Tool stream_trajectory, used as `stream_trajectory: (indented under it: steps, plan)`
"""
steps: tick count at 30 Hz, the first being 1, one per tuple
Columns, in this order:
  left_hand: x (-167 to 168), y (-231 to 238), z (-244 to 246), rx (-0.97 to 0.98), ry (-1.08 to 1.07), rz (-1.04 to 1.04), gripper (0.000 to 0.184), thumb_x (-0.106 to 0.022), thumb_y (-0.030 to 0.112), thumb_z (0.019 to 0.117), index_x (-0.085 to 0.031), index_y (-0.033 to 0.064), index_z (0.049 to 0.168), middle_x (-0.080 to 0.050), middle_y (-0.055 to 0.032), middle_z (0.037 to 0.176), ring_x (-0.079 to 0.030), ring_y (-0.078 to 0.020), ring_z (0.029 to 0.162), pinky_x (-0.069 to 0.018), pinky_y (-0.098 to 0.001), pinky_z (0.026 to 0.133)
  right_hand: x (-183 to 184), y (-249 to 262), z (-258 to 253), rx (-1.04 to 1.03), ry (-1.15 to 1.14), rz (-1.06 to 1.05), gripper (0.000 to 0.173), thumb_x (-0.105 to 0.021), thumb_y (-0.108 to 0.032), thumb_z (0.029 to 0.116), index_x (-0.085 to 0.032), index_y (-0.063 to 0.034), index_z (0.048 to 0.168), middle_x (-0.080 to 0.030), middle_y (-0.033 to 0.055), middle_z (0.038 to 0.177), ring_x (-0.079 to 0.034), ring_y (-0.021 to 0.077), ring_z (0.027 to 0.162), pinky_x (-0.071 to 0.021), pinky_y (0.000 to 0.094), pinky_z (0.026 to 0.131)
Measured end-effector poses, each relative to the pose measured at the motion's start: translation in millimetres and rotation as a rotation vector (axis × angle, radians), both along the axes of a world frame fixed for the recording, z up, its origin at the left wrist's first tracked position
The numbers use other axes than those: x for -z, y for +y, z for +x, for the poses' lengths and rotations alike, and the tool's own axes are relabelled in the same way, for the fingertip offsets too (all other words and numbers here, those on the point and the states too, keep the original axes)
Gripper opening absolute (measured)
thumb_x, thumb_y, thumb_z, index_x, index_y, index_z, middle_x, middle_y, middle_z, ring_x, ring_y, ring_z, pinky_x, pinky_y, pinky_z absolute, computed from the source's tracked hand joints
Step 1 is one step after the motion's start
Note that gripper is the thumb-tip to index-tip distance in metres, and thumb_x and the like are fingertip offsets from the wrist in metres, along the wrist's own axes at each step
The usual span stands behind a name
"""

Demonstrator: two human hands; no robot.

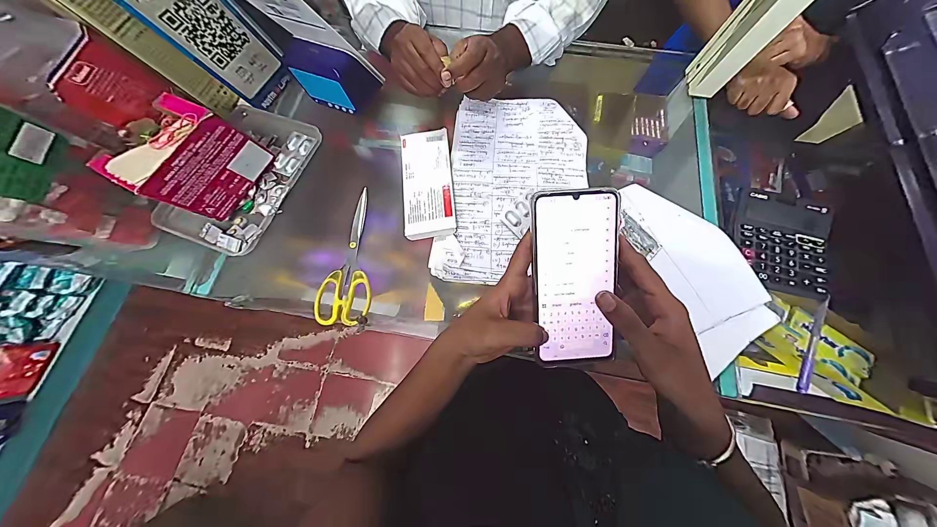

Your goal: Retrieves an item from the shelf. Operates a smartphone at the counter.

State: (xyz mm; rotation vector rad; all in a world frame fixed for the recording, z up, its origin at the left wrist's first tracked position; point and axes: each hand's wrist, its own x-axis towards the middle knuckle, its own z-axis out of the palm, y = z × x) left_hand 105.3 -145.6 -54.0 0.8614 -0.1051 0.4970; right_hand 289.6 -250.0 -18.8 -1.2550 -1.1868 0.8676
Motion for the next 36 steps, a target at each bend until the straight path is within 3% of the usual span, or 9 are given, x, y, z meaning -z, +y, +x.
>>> stream_trajectory:
  steps: [12, 16, 19, 23, 25, 27, 29, 31, 36]
  plan:
    - [-1, -2, -3, -0.024, 0.030, 0.016, 0.113, -0.054, -0.012, 0.0818, 0.010, 0.0375, 0.160, -0.048, 0.0046, 0.151, -0.059, -0.0128, 0.128, -0.0517, -0.0352, 0.106, 1, 1, 0, 0.061, -0.041, 0.062, 0.065, -0.062, -0.028, 0.1016, -0.037, -0.0033, 0.156, -0.048, 0.0117, 0.151, -0.060, 0.0156, 0.126, -0.0549, 0.0278, 0.102]
    - [0, -1, -2, -0.010, 0.007, -0.001, 0.113, -0.054, -0.013, 0.0813, 0.009, 0.0369, 0.160, -0.047, 0.0033, 0.152, -0.057, -0.0142, 0.130, -0.0508, -0.0365, 0.107, 1, 3, 5, 0.274, -0.514, 0.247, 0.052, -0.053, -0.049, 0.1040, -0.055, -0.0167, 0.145, -0.030, 0.0079, 0.165, -0.035, 0.0196, 0.150, -0.0402, 0.0368, 0.118]
    - [0, -1, -2, -0.006, 0.010, 0.003, 0.112, -0.054, -0.012, 0.0807, 0.009, 0.0356, 0.160, -0.047, 0.0031, 0.152, -0.057, -0.0139, 0.130, -0.0505, -0.0361, 0.107, -4, 6, 1, 0.316, -0.762, 0.331, 0.055, -0.041, -0.065, 0.1021, -0.062, -0.0263, 0.135, -0.024, 0.0106, 0.166, -0.017, 0.0258, 0.156, -0.0267, 0.0445, 0.124]
    - [1, 0, -2, -0.013, 0.003, 0.020, 0.112, -0.056, -0.011, 0.0804, 0.008, 0.0355, 0.160, -0.045, 0.0032, 0.152, -0.057, -0.0135, 0.129, -0.0509, -0.0353, 0.106, -3, 10, -6, 0.334, -0.896, 0.369, 0.060, -0.036, -0.071, 0.0998, -0.061, -0.0288, 0.136, -0.025, 0.0122, 0.165, -0.012, 0.0275, 0.157, -0.0202, 0.0480, 0.124]
    - [1, -1, -4, -0.024, 0.005, 0.012, 0.112, -0.056, -0.011, 0.0803, 0.009, 0.0361, 0.160, -0.046, 0.0038, 0.152, -0.057, -0.0129, 0.129, -0.0511, -0.0350, 0.106, -2, 9, -7, 0.317, -0.874, 0.367, 0.060, -0.037, -0.071, 0.0996, -0.062, -0.0284, 0.134, -0.026, 0.0131, 0.165, -0.012, 0.0278, 0.157, -0.0207, 0.0483, 0.124]
    - [0, -1, -6, -0.035, 0.011, 0.003, 0.113, -0.056, -0.010, 0.0801, 0.008, 0.0367, 0.160, -0.047, 0.0041, 0.152, -0.058, -0.0127, 0.128, -0.0519, -0.0348, 0.105, 0, 8, -8, 0.293, -0.759, 0.350, 0.055, -0.046, -0.067, 0.0989, -0.062, -0.0259, 0.132, -0.027, 0.0098, 0.165, -0.019, 0.0247, 0.156, -0.0276, 0.0447, 0.122]
    - [-1, -1, -6, -0.038, 0.009, -0.004, 0.113, -0.055, -0.011, 0.0796, 0.006, 0.0383, 0.161, -0.047, 0.0036, 0.152, -0.058, -0.0130, 0.128, -0.0519, -0.0348, 0.105, 3, 7, -7, 0.278, -0.586, 0.313, 0.055, -0.066, -0.054, 0.0952, -0.056, -0.0206, 0.138, -0.031, 0.0040, 0.164, -0.033, 0.0189, 0.150, -0.0389, 0.0390, 0.118]
    - [0, 0, -7, -0.040, 0.006, -0.007, 0.112, -0.055, -0.011, 0.0796, 0.003, 0.0394, 0.161, -0.046, 0.0032, 0.153, -0.058, -0.0131, 0.128, -0.0521, -0.0346, 0.105, 6, 7, -6, 0.230, -0.375, 0.259, 0.068, -0.076, -0.036, 0.0917, -0.045, -0.0180, 0.149, -0.036, 0.0049, 0.162, -0.044, 0.0218, 0.145, -0.0468, 0.0407, 0.114]
    - [-1, -2, -6, -0.034, 0.019, -0.002, 0.113, -0.053, -0.012, 0.0790, 0.008, 0.0375, 0.161, -0.047, 0.0022, 0.152, -0.058, -0.0134, 0.128, -0.0518, -0.0353, 0.105, 2, 14, -9, 0.150, -0.089, 0.133, 0.076, -0.072, -0.023, 0.0923, -0.033, -0.0147, 0.157, -0.045, 0.0054, 0.156, -0.052, 0.0198, 0.137, -0.0506, 0.0365, 0.110]
